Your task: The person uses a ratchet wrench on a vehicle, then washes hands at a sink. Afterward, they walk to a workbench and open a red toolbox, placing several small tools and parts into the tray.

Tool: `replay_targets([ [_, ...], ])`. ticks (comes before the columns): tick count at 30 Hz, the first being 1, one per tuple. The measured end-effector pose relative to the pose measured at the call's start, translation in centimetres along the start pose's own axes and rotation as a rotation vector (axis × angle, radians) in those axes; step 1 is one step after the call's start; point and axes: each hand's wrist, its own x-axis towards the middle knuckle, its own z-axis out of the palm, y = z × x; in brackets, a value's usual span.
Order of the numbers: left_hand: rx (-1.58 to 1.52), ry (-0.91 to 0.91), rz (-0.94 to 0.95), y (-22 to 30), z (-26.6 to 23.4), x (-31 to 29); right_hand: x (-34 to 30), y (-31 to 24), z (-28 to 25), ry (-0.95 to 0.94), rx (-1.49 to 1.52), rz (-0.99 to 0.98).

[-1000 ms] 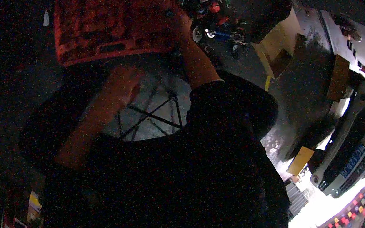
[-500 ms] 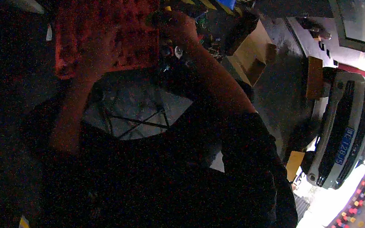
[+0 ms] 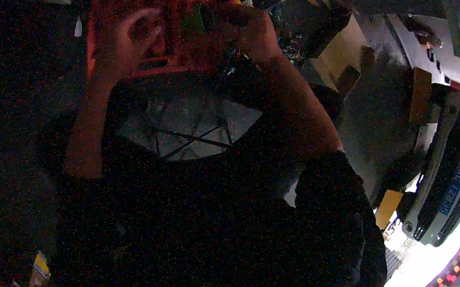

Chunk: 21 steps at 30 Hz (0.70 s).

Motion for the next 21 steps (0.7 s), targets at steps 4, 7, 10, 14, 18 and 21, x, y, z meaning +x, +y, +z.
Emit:
replay_targets([
  [4,0.115,-0.118,-0.102,1.3,0.4,0.2,0.3,-0.1,-0.8,-0.009,-0.12,-0.014],
  [7,0.144,-0.168,-0.114,1.7,1.1,0.1,0.8,1.4,-0.9,-0.029,-0.079,-0.033],
  [10,0.17,-0.155,-0.025,0.8,1.9,-0.3,0.5,0.9,-0.4,-0.057,0.007,-0.02],
  [14,0.202,-0.094,-0.03,1.2,2.7,-0.9,0.4,1.8,-0.3,-0.086,0.063,-0.018],
  [18,0.211,-0.094,-0.023,0.6,2.9,-1.2,0.3,0.6,0.7,-0.064,0.031,0.028],
  [21,0.196,-0.08,-0.033,1.3,2.8,-1.1,0.4,0.3,0.6,-0.092,0.042,0.046],
])
